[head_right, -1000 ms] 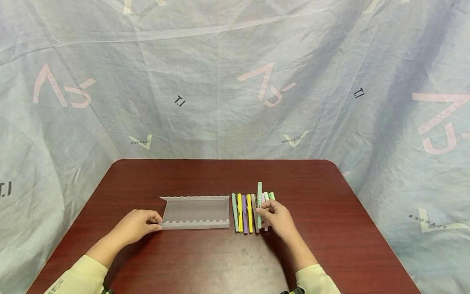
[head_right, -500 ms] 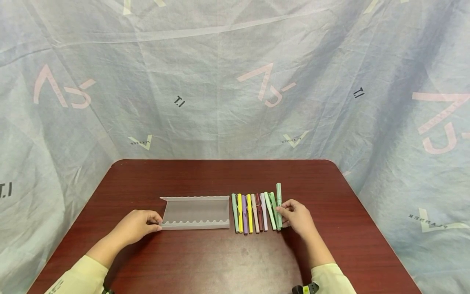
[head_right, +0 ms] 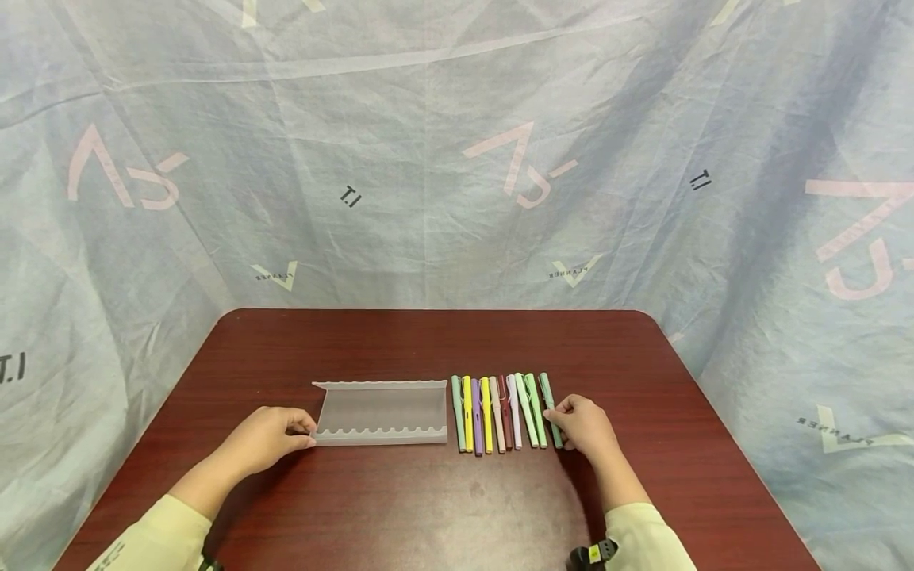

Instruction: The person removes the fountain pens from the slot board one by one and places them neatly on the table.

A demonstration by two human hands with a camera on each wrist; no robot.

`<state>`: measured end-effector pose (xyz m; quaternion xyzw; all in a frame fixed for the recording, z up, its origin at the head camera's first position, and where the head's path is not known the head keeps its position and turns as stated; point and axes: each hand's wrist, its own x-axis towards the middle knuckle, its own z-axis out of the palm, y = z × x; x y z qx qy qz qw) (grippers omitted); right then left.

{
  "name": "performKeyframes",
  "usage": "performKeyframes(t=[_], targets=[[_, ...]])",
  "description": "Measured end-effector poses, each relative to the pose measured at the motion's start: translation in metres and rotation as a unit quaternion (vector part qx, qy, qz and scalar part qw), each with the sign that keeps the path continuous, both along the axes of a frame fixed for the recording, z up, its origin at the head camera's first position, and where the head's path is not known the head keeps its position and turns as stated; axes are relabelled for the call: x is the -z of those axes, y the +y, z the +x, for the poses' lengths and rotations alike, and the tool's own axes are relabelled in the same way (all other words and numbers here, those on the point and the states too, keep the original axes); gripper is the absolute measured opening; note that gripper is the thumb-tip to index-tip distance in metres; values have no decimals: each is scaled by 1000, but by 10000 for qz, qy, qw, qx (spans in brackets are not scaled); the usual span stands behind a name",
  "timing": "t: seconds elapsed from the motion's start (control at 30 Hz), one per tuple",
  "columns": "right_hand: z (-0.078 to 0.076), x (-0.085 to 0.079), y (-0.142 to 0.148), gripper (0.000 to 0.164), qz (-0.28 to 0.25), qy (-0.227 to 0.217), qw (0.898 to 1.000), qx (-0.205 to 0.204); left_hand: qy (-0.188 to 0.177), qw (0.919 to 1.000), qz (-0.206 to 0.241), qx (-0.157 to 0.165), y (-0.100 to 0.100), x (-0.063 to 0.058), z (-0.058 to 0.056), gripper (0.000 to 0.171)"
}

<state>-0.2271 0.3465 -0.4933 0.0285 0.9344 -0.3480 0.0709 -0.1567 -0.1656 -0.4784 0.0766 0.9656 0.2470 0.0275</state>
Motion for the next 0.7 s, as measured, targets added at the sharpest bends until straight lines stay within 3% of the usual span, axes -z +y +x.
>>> performKeyframes(t=[0.7], targets=[[-4,5,-1,28,132,-69,9999,45,-52,9998,106,137,2,-1,-4,9]])
